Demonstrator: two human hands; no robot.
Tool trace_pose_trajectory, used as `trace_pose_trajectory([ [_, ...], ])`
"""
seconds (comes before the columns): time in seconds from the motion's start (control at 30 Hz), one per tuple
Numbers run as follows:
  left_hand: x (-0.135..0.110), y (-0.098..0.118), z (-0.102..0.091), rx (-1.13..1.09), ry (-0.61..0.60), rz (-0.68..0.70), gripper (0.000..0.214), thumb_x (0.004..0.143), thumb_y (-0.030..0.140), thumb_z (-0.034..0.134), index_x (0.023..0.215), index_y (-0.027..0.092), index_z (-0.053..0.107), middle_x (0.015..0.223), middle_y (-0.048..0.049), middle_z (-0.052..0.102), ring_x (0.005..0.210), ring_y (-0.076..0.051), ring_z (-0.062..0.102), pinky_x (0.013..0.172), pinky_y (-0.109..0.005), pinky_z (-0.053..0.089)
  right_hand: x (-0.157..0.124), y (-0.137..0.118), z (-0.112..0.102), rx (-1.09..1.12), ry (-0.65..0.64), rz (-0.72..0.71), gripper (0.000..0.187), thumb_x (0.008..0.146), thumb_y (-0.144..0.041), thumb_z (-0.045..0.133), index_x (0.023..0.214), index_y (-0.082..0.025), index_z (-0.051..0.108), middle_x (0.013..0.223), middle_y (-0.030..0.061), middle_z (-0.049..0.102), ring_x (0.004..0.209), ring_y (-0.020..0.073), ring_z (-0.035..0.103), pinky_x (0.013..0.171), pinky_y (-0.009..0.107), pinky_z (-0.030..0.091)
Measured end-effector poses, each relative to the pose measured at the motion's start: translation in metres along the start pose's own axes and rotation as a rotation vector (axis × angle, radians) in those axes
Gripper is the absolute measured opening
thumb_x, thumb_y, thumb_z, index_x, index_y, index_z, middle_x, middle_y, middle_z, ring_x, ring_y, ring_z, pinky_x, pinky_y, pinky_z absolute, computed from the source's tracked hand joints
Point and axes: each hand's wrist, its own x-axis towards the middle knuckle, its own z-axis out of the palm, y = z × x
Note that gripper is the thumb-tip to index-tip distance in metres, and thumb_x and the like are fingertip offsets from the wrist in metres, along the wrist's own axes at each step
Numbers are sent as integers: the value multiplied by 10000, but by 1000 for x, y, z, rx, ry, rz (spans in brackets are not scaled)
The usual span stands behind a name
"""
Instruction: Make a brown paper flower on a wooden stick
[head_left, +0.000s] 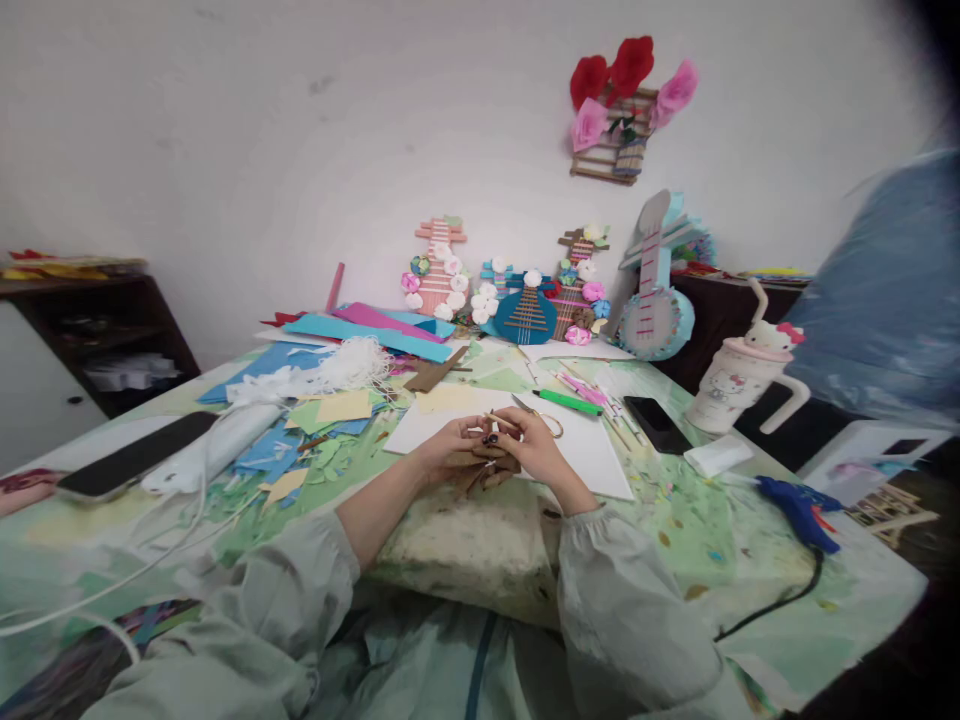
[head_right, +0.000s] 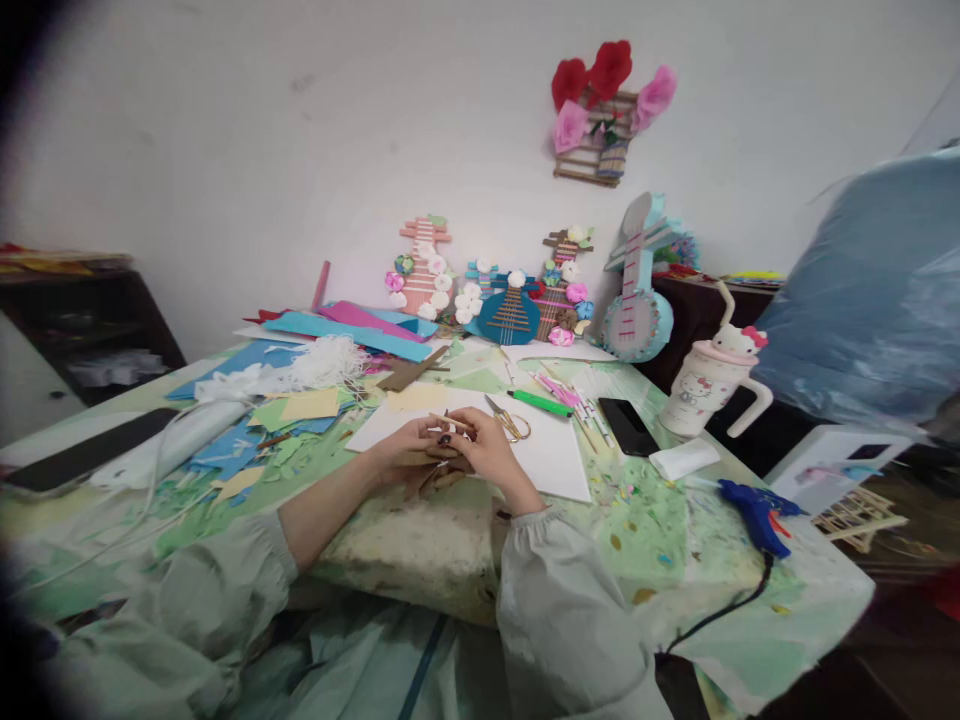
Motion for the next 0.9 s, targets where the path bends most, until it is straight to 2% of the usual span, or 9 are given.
trace_pose_trajectory([
  [0.13, 0, 3, 1, 33, 18, -7, 371, 661, 240, 757, 979, 130, 601, 1003, -118, 655, 857, -233, 654, 759, -348, 488, -1, 2, 0, 12, 56, 62, 174, 720, -309, 610, 822, -170, 633, 741, 5, 620, 654, 131, 510, 593, 242, 380],
  [0.33, -1, 3, -2, 78, 73, -28, 286, 644, 253, 767, 806, 91, 596, 749, -61, 648, 675, -157, 626, 657, -267, 465, -4, 3, 0, -33, 103, 78, 170, 700, -291, 618, 822, -174, 639, 750, 9, 633, 647, 130, 501, 607, 249, 377],
  [0.43, 0, 2, -3, 77, 79, -4, 283, 624, 242, 776, 746, 105, 559, 710, -31, 628, 650, -140, 609, 638, -251, 453, -4, 3, 0, -13, 105, 78, 122, 693, -288, 623, 733, -178, 589, 643, -28, 550, 594, 112, 451, 570, 236, 343],
  [0.57, 3, 2, -5, 63, 87, 56, 309, 595, 235, 785, 725, 121, 529, 689, -3, 604, 632, -129, 592, 611, -239, 444, -4, 6, 1, 35, 116, 61, 207, 719, -318, 581, 618, -186, 459, 568, -57, 399, 553, 97, 369, 538, 231, 296],
  [0.73, 2, 7, -3, 96, 114, 86, 320, 562, 217, 792, 697, 121, 519, 639, 19, 575, 570, -98, 553, 559, -212, 427, -4, 10, 3, 115, 130, 105, 206, 726, -335, 570, 653, -197, 436, 570, -65, 396, 529, 93, 357, 512, 225, 298],
  [0.9, 0, 10, -1, 153, 157, 113, 319, 568, 222, 791, 738, 126, 539, 647, 21, 593, 566, -94, 560, 543, -197, 418, -5, 11, 4, 55, 142, 107, 124, 733, -303, 555, 722, -194, 497, 604, -48, 471, 563, 112, 427, 536, 228, 334],
])
